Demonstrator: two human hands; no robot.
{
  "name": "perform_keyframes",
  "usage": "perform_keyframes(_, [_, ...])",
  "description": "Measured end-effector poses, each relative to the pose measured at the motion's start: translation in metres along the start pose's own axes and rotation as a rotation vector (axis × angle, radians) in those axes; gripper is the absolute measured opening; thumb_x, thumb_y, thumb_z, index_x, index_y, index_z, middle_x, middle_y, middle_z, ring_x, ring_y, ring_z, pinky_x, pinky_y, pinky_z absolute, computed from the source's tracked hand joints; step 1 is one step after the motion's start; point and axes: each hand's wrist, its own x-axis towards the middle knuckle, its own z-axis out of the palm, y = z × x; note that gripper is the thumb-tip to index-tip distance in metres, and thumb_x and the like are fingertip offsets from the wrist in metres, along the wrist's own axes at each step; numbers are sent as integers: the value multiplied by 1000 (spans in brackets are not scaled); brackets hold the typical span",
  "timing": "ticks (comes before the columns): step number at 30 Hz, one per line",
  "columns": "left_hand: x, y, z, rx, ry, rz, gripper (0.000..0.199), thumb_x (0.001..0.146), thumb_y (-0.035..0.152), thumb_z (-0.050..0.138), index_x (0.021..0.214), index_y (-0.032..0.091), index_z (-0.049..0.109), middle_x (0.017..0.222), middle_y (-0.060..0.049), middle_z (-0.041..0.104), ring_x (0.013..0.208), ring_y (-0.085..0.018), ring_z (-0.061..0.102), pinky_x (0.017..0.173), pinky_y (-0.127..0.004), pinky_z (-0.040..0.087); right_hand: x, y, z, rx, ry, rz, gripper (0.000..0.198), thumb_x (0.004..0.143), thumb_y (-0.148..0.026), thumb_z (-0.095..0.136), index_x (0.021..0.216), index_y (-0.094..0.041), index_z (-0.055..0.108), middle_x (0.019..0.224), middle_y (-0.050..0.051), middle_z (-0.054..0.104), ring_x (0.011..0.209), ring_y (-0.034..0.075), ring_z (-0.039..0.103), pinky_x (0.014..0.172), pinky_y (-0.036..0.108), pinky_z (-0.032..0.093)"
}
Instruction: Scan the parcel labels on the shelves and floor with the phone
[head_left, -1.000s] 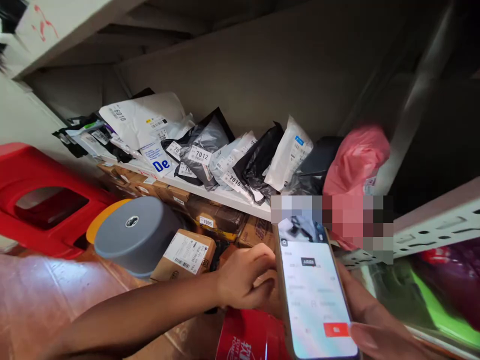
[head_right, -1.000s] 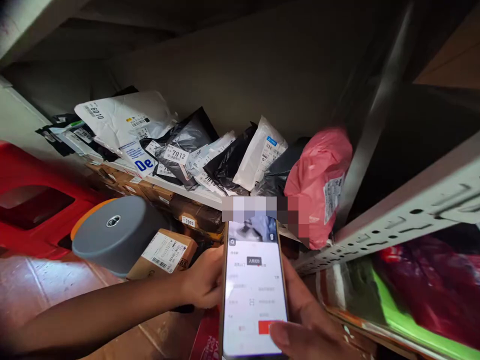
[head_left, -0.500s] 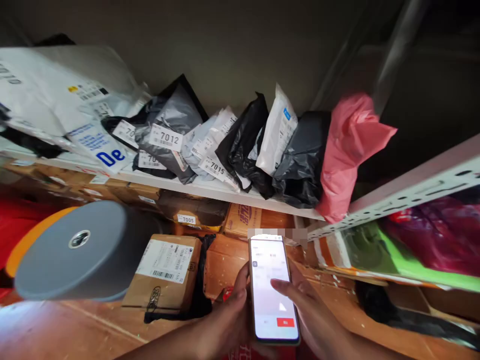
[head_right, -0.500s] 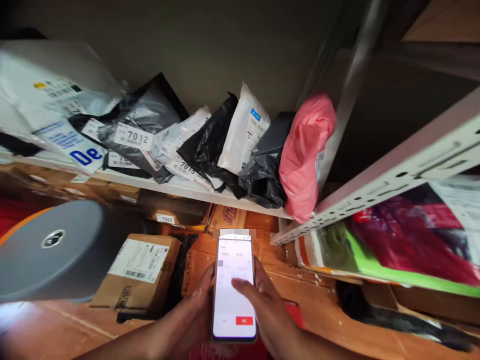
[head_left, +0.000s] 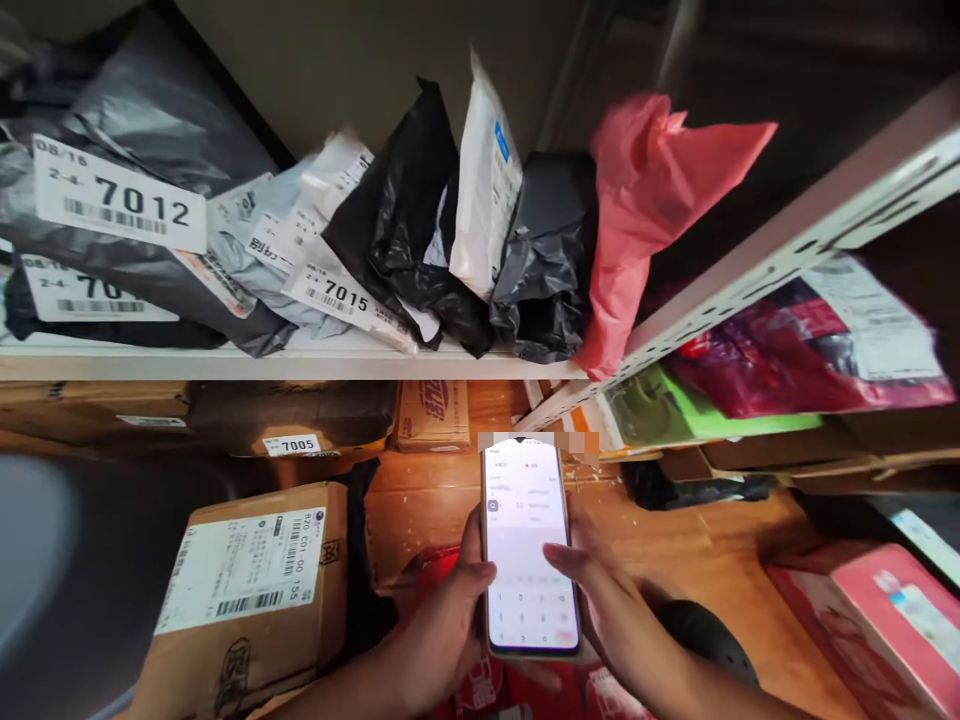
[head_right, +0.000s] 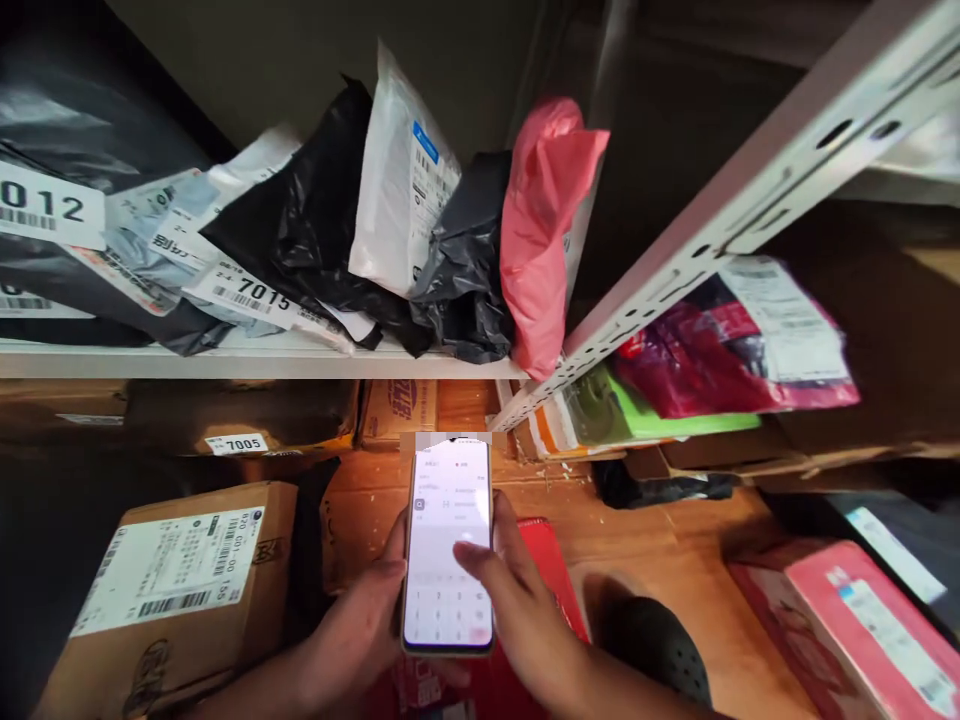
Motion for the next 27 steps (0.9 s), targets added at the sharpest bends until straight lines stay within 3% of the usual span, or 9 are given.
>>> perform_keyframes(3, [-3, 1, 0, -35, -88, -8, 63, 82, 39, 48, 139, 40, 22, 132, -5, 51, 100, -27, 61, 62, -33, 55, -13, -9, -3, -8, -46, -19, 66, 71, -39, 60, 131, -20, 41, 89, 3, 69, 74, 24, 61, 67, 34, 47])
perform_keyframes(6, [-3, 4, 7, -48, -103, -27, 68, 73, 27, 54, 135, 38, 29, 129, -4, 53, 96, -25, 63, 59, -29, 55, -25, -17, -5, -109, -41, -65, 59, 72, -36, 58, 128, -20, 44, 94, 2, 68, 79, 23, 59, 75, 35, 47])
perform_keyframes(10, [-4, 7, 14, 86, -48, 5, 65, 70, 26, 63, 129, 33, 35, 124, -6, 56, 86, -23, 64, 52, -25, 54, -32, -20, -4, -211, -8, -118, 58, 75, -36, 55, 130, -22, 41, 101, 3, 66, 83, 23, 57, 80, 36, 44])
perform_keyframes(15, [-10, 11, 11, 216, 84, 28, 61, 76, 36, 64, 128, 31, 32, 112, -7, 62, 68, -18, 64, 48, -28, 55, -27, -17, 5, -240, -194, -201, 70, 71, -25, 57, 137, -26, 34, 116, 4, 63, 97, 24, 57, 85, 37, 44])
perform_keyframes(21, [-23, 23, 7, 54, 76, 39, 89, 56, 22, 55, 138, 30, 21, 121, -9, 57, 87, -26, 64, 46, -23, 50, -17, -10, 11, -289, -262, -262, 59, 77, -26, 55, 134, -27, 39, 119, 4, 61, 101, 23, 57, 87, 38, 44])
perform_keyframes(27, [-32, 32, 8, 56, 51, 17, 97, 51, 15, 50, 141, 31, 19, 129, -8, 52, 98, -28, 60, 62, -31, 54, -5, -6, 21, -135, -260, -231, 54, 72, -26, 59, 124, -28, 48, 101, 1, 66, 89, 22, 58, 78, 36, 44])
